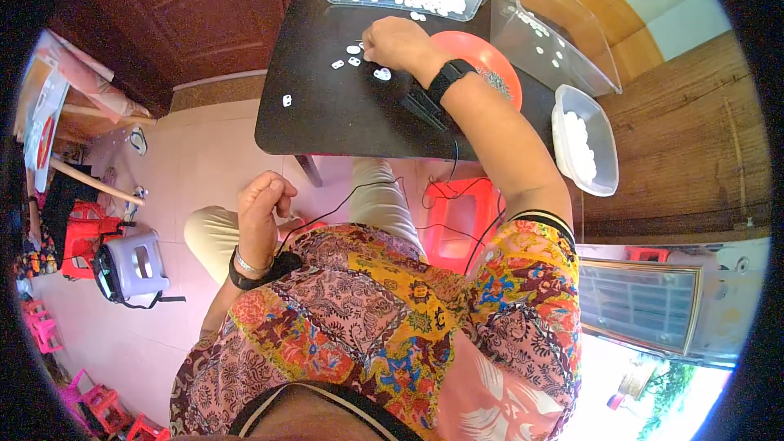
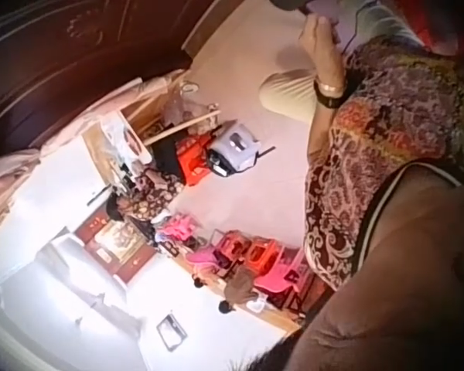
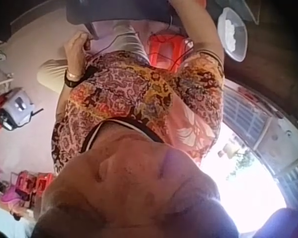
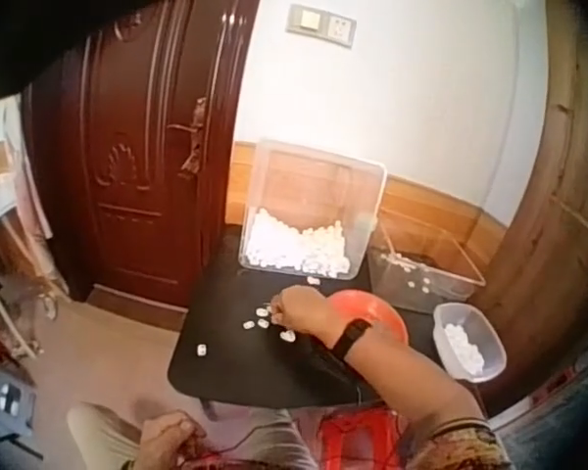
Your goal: Assembling small white plastic components by inserting thin metal pins into them using a fine-tipped tool.
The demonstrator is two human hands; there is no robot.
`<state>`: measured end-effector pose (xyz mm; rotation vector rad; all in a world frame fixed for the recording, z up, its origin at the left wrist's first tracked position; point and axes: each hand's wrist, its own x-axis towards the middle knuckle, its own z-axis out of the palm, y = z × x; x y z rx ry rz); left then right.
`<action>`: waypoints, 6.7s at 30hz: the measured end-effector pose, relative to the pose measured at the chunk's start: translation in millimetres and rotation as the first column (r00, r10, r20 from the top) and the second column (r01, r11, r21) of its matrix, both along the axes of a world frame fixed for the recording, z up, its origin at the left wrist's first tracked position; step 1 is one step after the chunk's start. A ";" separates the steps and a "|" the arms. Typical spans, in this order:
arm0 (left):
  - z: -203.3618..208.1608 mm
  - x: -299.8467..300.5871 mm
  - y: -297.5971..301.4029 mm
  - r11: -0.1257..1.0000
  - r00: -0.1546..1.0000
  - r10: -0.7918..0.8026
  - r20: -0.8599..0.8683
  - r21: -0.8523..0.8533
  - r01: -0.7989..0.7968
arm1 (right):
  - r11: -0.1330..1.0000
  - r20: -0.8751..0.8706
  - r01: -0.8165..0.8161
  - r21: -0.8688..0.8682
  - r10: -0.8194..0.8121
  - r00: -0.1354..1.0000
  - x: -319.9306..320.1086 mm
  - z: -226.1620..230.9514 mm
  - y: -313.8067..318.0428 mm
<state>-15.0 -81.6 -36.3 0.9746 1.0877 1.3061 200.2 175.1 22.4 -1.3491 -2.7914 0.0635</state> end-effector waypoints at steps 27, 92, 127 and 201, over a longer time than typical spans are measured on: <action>2.6 48.2 38.5 0.964 0.962 -0.264 0.073 0.061 0.260 | 0.983 -0.819 -0.172 0.058 0.145 0.555 4.4 -19.6 -182.7; -1.0 12.1 20.1 0.996 0.997 -0.058 0.054 -0.061 0.061 | 0.931 -0.244 0.353 0.091 -0.323 0.914 128.1 2.1 -13.6; 24.9 3.8 6.4 0.998 0.998 0.064 -0.010 -0.023 -0.064 | 0.686 -0.758 -0.405 -0.604 -0.337 0.559 -64.2 -6.1 -171.8; 20.2 -3.7 18.1 0.997 0.996 0.027 0.082 0.069 -0.032 | 0.576 -0.725 -0.441 -0.689 -0.543 0.424 -52.4 4.8 -149.3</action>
